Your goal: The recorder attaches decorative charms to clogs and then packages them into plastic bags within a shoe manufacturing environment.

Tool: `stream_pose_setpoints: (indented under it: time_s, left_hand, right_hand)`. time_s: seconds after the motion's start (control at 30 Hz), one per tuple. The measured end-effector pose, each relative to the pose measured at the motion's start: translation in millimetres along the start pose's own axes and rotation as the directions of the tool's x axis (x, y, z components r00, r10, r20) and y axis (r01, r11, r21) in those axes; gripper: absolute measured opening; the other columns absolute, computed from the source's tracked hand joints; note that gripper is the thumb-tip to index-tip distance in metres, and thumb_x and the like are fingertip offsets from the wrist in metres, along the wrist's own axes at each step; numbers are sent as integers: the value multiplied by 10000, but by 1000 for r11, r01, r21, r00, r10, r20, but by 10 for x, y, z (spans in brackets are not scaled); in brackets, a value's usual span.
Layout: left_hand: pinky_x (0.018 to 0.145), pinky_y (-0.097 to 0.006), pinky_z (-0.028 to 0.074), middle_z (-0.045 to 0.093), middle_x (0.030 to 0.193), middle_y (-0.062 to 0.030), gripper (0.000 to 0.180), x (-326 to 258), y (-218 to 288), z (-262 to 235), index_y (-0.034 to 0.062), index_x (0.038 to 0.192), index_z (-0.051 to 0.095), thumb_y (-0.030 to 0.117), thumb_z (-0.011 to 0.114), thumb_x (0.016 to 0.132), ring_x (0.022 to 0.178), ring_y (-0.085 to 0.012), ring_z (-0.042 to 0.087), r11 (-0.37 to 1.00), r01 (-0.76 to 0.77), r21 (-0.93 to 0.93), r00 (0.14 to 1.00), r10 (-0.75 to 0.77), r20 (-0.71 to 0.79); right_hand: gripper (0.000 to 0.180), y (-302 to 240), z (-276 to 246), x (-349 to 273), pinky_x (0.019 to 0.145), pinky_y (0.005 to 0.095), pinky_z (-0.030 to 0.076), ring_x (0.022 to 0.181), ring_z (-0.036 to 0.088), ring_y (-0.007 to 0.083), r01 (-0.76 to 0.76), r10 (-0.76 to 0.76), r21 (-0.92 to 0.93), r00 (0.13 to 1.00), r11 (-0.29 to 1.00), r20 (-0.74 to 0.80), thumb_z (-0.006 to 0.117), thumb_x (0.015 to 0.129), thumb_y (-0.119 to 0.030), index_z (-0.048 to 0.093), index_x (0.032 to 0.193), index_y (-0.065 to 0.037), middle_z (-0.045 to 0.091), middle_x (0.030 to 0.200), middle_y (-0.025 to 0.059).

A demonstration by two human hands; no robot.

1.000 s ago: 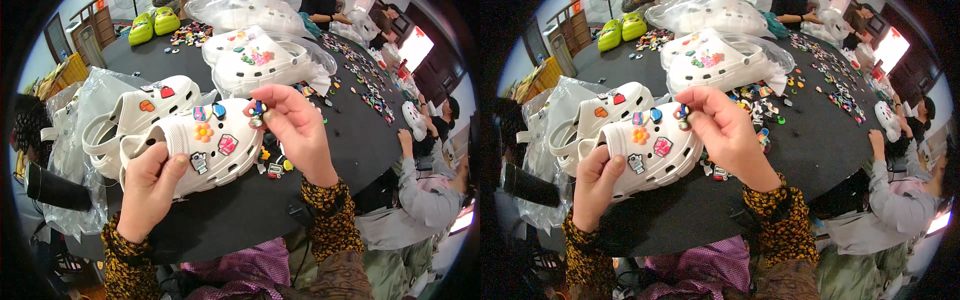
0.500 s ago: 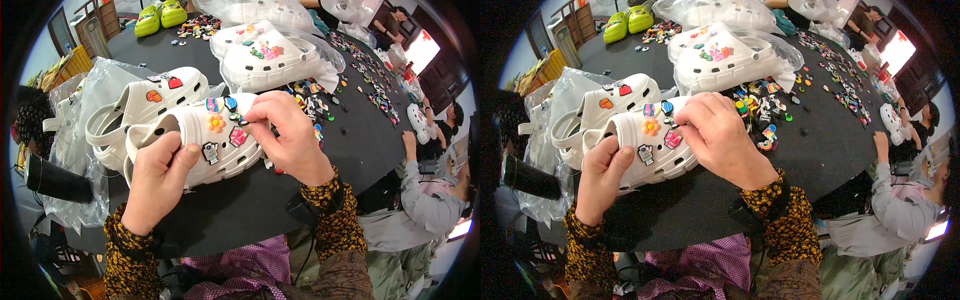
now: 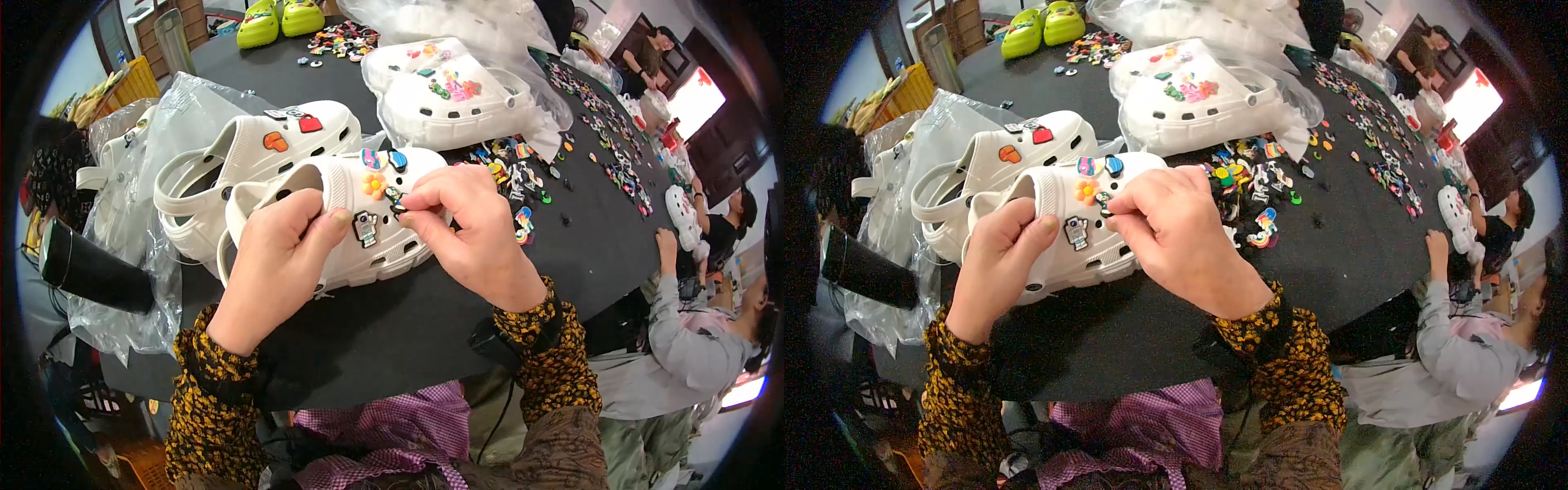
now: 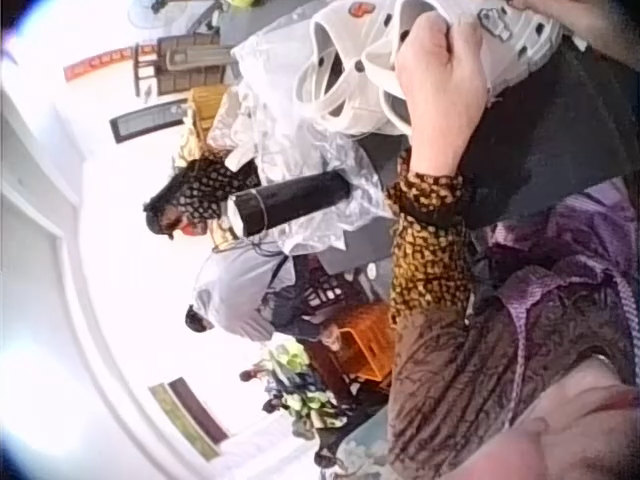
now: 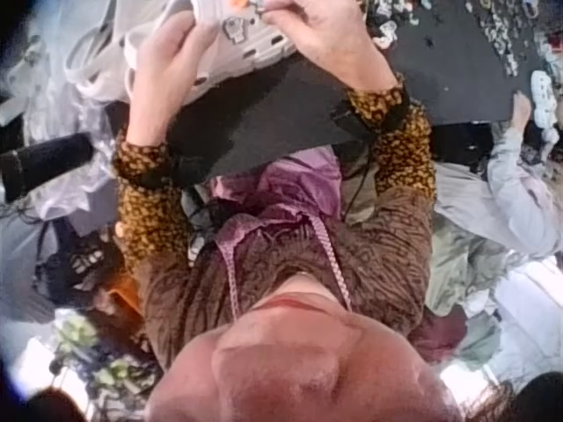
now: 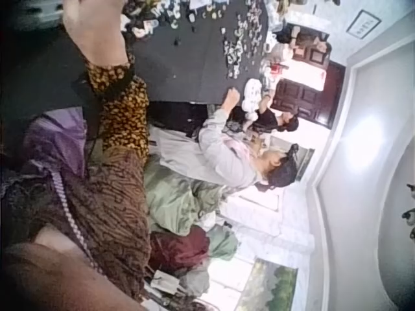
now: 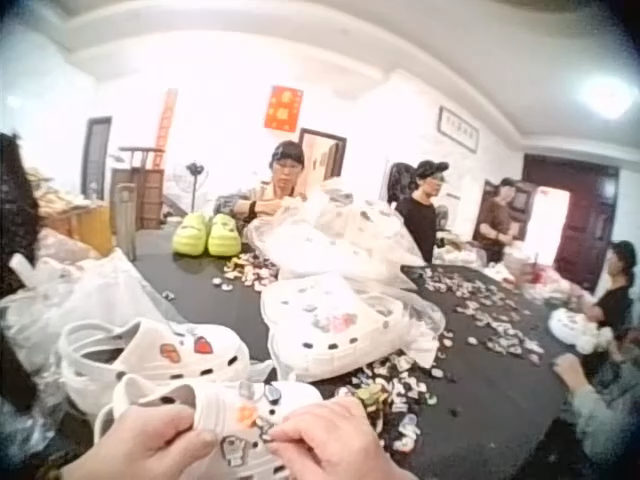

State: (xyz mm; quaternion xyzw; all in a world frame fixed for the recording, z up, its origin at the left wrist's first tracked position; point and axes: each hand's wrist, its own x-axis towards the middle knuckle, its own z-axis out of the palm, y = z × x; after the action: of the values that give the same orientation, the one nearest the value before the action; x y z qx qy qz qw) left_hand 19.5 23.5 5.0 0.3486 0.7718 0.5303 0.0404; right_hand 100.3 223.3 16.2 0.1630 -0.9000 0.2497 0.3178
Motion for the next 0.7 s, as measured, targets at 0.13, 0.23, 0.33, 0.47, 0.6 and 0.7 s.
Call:
stream_pose_setpoints:
  time_s: [0.13, 0.23, 0.33, 0.47, 0.6, 0.7]
  left_hand:
    - [532, -358, 391, 507, 602, -165, 267, 28, -66, 29, -47, 740, 546, 183, 580, 871, 547, -259, 498, 999, -15, -42, 1000, 14, -5]
    - [540, -372, 397, 505, 605, -179, 274, 33, -86, 8, -46, 728, 545, 191, 577, 863, 560, -285, 513, 999, -22, -37, 1000, 21, -12]
    - [549, -388, 403, 512, 615, -194, 288, 40, -125, 23, -45, 710, 537, 198, 578, 858, 570, -312, 519, 999, -41, -21, 999, 41, -16]
    - [561, -405, 412, 521, 621, -207, 290, 67, -116, 32, -43, 701, 536, 199, 582, 854, 586, -339, 533, 998, -67, -6, 998, 67, -15]
    - [584, -432, 424, 536, 627, -218, 300, 76, -118, 11, -41, 688, 536, 206, 586, 850, 625, -369, 560, 996, -78, 49, 997, 79, -27]
    - [596, -441, 430, 545, 635, -220, 302, 74, -104, 8, -41, 687, 539, 210, 587, 848, 643, -375, 570, 996, -72, 59, 997, 74, -26]
  right_hand:
    - [86, -118, 2, -28, 780, 370, 372, 796, 572, 248, -75, 77, -80, 997, 994, 29, 670, 752, -79, 605, 806, -65, 613, 779, 64]
    - [84, -181, 62, -30, 793, 369, 373, 812, 575, 253, -122, 123, -83, 992, 989, 7, 663, 759, -82, 616, 826, -64, 622, 796, 70]
    - [100, -202, 101, -67, 806, 368, 374, 829, 574, 256, -134, 135, -108, 991, 985, -2, 657, 765, -75, 628, 860, -62, 627, 831, 73]
    - [162, -286, 125, -152, 820, 366, 378, 868, 566, 257, -43, 38, -230, 999, 972, -26, 644, 775, -47, 643, 937, -56, 614, 917, 76]
    - [231, -356, 106, -197, 814, 360, 386, 892, 555, 262, -48, 62, -241, 997, 969, 47, 626, 782, -14, 644, 1010, -43, 592, 951, 84]
    - [273, -309, 117, -256, 806, 358, 397, 895, 546, 271, -94, 106, -135, 991, 986, 80, 602, 794, 8, 636, 1063, -25, 579, 937, 97]
